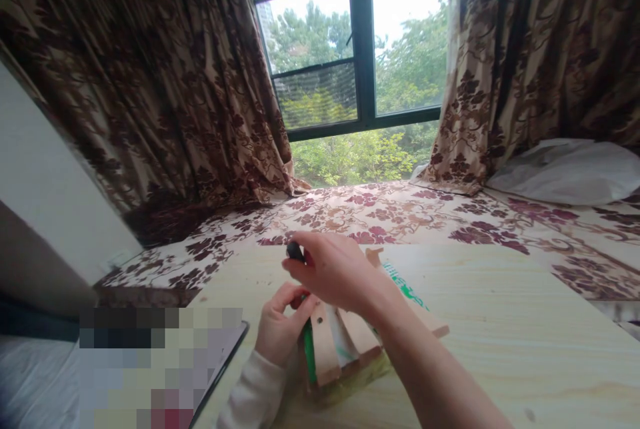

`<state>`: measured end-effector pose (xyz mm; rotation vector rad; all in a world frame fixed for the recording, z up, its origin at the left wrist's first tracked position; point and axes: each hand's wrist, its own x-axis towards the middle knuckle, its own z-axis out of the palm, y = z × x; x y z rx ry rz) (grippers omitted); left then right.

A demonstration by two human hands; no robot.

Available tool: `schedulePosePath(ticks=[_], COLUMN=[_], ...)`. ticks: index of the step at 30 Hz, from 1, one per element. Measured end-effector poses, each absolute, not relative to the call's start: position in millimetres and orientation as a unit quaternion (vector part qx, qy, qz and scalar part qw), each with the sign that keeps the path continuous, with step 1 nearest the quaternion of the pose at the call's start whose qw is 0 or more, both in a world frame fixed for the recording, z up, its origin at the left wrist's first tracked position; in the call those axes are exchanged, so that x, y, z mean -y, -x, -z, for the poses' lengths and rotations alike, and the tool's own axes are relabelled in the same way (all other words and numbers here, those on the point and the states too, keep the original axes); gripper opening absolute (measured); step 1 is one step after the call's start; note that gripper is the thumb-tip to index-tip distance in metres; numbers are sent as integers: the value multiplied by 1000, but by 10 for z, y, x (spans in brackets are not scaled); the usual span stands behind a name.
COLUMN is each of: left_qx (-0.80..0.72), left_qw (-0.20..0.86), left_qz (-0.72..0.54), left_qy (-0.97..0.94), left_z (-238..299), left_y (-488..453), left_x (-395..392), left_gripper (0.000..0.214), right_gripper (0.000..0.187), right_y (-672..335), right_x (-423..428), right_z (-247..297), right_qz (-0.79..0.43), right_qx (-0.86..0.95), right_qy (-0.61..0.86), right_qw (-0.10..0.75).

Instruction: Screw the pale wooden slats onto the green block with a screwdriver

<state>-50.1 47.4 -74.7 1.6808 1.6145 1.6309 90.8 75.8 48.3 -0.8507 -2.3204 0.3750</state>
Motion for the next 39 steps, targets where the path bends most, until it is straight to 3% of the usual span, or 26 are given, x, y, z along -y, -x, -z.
schedulePosePath(ticks=[6,11,14,19,25,32,39], left_qx=[-559,-565,-571,-575,-577,-576,-576], left_qw=[89,65,55,53,58,65,66], left_qz=[-571,-568,-570,-571,-572,-574,-576], left_qy=[-594,-595,-588,-584,-580,-578,-577], left_z=[743,771,796,815,790,788,793], left_y=[506,519,531,532,514,513,516], left_x=[-468,-475,-491,-499,-485,-483,-477], left_gripper=[12,11,11,12,11,12,10], right_gripper=[22,10,13,21,10,20,10], right_y=[-898,-961,-972,-935,-979,-947,-976], right_x=[-769,-734,-739,-770,-740,-777,-717], right_z=[-467,-484,-473,-444,-495,-456,-499], right_qz=[-90,-125,-124,-82,-141,-95,-139], right_qx=[865,880,887,871,891,872,897], right_qy=[378,333,328,366,286,350,279], right_qw=[318,314,301,318,323,329,314])
